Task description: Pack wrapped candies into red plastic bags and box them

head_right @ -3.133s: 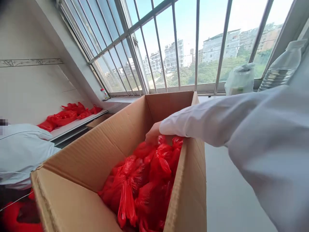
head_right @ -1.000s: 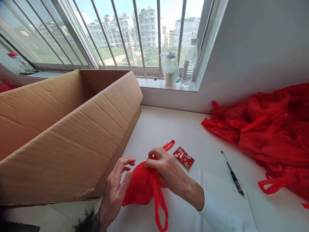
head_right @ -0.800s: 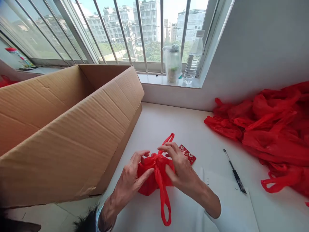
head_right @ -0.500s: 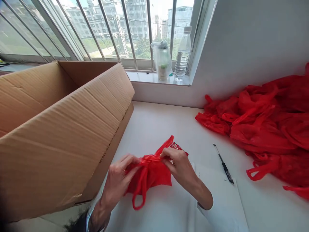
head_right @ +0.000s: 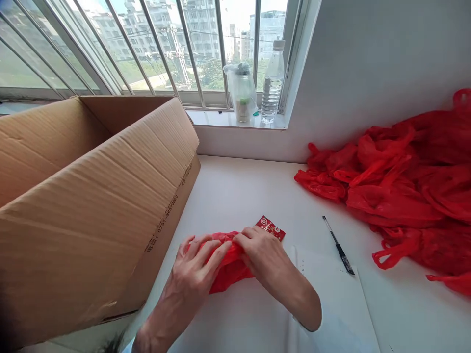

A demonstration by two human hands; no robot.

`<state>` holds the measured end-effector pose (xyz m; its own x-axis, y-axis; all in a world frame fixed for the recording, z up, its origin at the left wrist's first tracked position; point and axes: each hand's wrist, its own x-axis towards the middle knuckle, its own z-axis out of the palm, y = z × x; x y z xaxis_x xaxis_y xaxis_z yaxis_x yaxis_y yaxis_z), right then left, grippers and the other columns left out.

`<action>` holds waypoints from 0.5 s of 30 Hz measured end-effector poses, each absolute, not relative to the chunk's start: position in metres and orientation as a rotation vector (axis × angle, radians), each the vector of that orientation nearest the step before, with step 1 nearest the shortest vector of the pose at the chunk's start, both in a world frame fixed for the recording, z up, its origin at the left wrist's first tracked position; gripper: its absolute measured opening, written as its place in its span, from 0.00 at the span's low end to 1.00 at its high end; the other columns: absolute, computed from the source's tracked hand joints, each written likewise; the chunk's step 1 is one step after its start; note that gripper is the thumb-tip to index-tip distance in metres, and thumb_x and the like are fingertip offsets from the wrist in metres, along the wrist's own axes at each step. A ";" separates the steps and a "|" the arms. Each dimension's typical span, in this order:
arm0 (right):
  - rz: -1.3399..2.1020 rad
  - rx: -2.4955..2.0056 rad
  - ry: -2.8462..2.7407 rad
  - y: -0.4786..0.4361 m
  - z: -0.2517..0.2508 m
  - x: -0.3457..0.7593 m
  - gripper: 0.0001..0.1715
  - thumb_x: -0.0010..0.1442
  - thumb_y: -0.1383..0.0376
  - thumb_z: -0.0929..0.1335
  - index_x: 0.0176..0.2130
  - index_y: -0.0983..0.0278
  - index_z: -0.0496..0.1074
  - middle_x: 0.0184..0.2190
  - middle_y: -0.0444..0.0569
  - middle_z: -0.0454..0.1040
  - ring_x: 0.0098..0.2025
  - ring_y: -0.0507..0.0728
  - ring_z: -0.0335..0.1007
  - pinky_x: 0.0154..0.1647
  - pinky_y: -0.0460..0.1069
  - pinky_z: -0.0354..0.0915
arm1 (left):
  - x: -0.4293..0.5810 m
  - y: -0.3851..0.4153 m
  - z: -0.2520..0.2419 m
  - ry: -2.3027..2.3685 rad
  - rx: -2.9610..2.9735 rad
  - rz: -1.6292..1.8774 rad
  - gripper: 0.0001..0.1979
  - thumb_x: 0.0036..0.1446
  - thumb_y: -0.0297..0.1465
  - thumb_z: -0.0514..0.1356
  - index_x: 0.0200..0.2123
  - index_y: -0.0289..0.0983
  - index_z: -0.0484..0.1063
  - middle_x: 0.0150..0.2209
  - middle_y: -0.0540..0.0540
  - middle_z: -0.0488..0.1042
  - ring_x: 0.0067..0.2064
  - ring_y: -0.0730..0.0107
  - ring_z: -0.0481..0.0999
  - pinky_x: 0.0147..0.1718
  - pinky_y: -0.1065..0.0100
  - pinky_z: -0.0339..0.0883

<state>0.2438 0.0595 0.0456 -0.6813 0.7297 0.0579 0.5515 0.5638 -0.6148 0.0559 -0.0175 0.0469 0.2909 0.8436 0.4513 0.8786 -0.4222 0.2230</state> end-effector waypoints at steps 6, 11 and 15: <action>1.472 -0.909 -1.800 0.054 0.049 0.250 0.09 0.58 0.61 0.71 0.30 0.61 0.69 0.28 0.42 0.69 0.30 0.51 0.63 0.30 0.46 0.59 | 0.037 -0.021 0.041 -2.113 -2.231 -2.068 0.04 0.63 0.31 0.58 0.39 0.42 0.72 0.34 0.51 0.75 0.34 0.71 0.76 0.32 0.73 0.70; 1.761 -0.940 -1.154 0.045 0.037 0.269 0.15 0.51 0.56 0.74 0.35 0.59 0.69 0.31 0.44 0.68 0.31 0.53 0.66 0.32 0.48 0.65 | 0.045 -0.022 0.053 -2.105 -1.847 -2.749 0.11 0.60 0.41 0.61 0.31 0.39 0.72 0.29 0.50 0.69 0.29 0.73 0.68 0.26 0.74 0.65; 1.709 -0.901 -1.249 0.036 0.041 0.279 0.15 0.49 0.56 0.75 0.32 0.58 0.68 0.28 0.43 0.64 0.26 0.51 0.59 0.25 0.47 0.61 | 0.055 -0.023 0.072 -2.033 -1.760 -2.554 0.12 0.62 0.40 0.58 0.32 0.40 0.75 0.34 0.48 0.69 0.35 0.70 0.69 0.30 0.72 0.64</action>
